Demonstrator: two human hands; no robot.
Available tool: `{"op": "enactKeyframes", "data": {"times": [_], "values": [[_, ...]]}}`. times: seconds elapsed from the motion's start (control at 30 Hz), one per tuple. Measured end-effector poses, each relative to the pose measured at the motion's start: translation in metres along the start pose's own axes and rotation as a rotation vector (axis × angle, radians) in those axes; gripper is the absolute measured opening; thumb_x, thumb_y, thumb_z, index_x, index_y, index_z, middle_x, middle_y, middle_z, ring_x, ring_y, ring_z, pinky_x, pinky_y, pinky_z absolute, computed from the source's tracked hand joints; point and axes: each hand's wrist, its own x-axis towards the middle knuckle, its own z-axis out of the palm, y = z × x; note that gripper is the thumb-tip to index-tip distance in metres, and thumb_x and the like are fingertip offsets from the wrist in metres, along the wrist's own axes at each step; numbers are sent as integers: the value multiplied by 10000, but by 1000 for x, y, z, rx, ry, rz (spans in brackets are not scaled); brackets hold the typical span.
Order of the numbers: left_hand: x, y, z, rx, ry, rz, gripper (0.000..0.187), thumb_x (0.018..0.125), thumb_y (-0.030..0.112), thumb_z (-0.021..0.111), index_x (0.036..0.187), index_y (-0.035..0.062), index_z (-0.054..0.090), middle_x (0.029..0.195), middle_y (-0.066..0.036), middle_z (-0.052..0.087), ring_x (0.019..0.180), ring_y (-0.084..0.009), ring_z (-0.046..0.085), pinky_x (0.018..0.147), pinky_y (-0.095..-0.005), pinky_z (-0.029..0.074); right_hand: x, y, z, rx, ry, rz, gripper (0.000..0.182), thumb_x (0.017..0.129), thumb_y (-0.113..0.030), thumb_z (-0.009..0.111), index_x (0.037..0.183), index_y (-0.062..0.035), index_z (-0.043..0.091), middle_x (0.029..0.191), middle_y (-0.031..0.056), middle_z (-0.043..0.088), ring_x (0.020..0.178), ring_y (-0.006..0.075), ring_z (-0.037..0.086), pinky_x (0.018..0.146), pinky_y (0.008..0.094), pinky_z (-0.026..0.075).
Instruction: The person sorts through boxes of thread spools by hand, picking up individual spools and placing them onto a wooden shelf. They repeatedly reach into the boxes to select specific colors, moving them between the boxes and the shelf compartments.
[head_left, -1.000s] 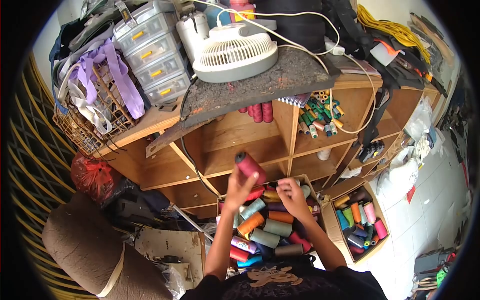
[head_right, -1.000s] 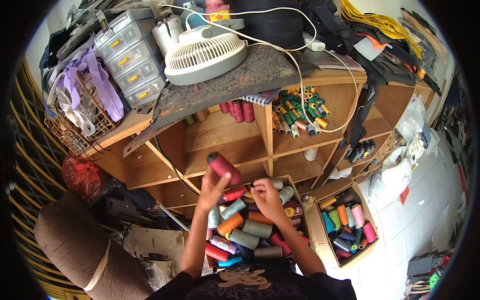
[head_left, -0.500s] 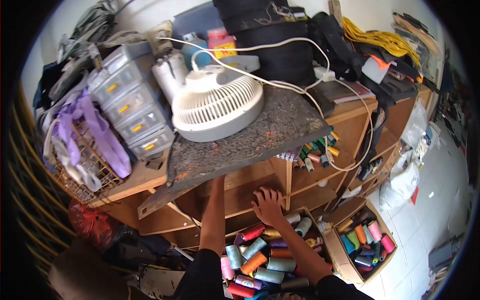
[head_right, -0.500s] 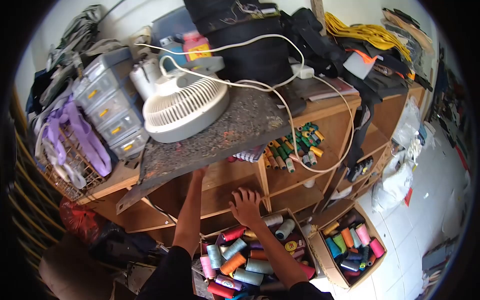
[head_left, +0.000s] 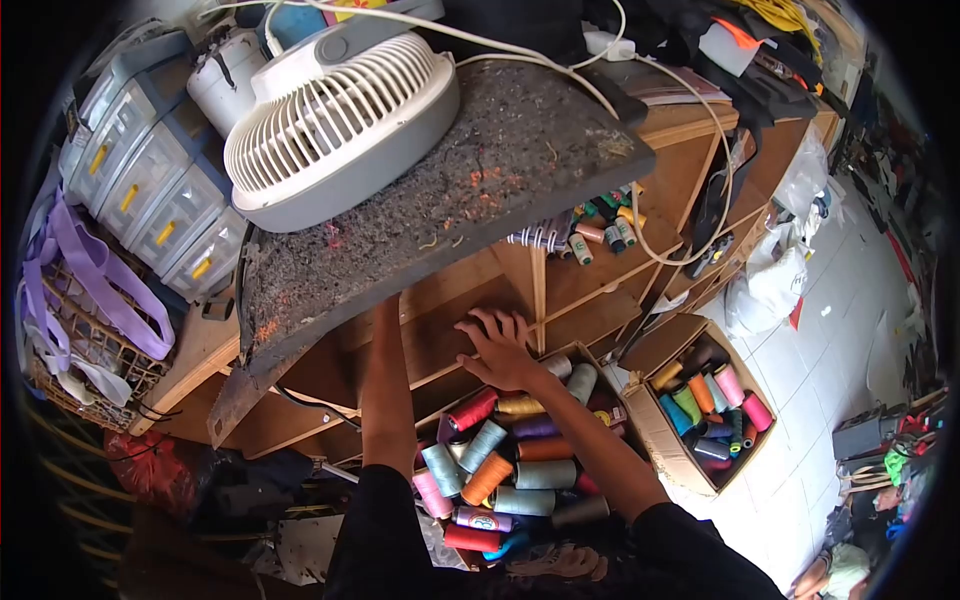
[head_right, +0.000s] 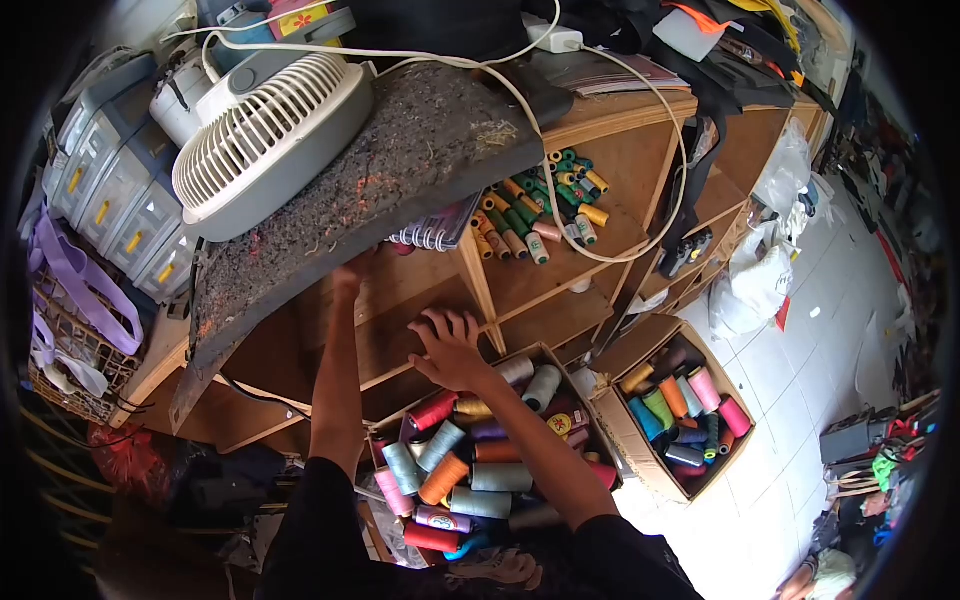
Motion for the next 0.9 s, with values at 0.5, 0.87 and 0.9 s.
{"op": "enactKeyframes", "data": {"times": [0.5, 0.87, 0.9], "values": [[-35, 40, 8, -76, -14, -149, 764, 719, 130, 836, 1336, -15, 409, 1229, -150, 546, 1114, -271, 549, 910, -393, 477, 3, 1, -2, 109, -78, 67, 560, 869, -467, 572, 1341, -201, 430, 1433, 111, 341, 1367, 325, 224, 1105, 583, 72], [-306, 167, -12, 97, -122, -51, 545, 868, 56, 680, 1327, -17, 394, 1350, -152, 451, 1276, -256, 444, 1091, -372, 312, 5, 2, 4, 81, -50, 85, 549, 841, -452, 630, 1318, -235, 464, 1425, 95, 364, 1344, 317, 242, 1099, 553, 63], [-333, 184, -13, 183, -184, -65, 560, 852, 45, 686, 1329, -29, 401, 1353, -161, 449, 1293, -252, 425, 1098, -368, 303, 6, 2, 6, 110, -30, 61, 549, 834, -456, 638, 1309, -235, 476, 1417, 94, 377, 1343, 317, 249, 1093, 561, 72]]}}
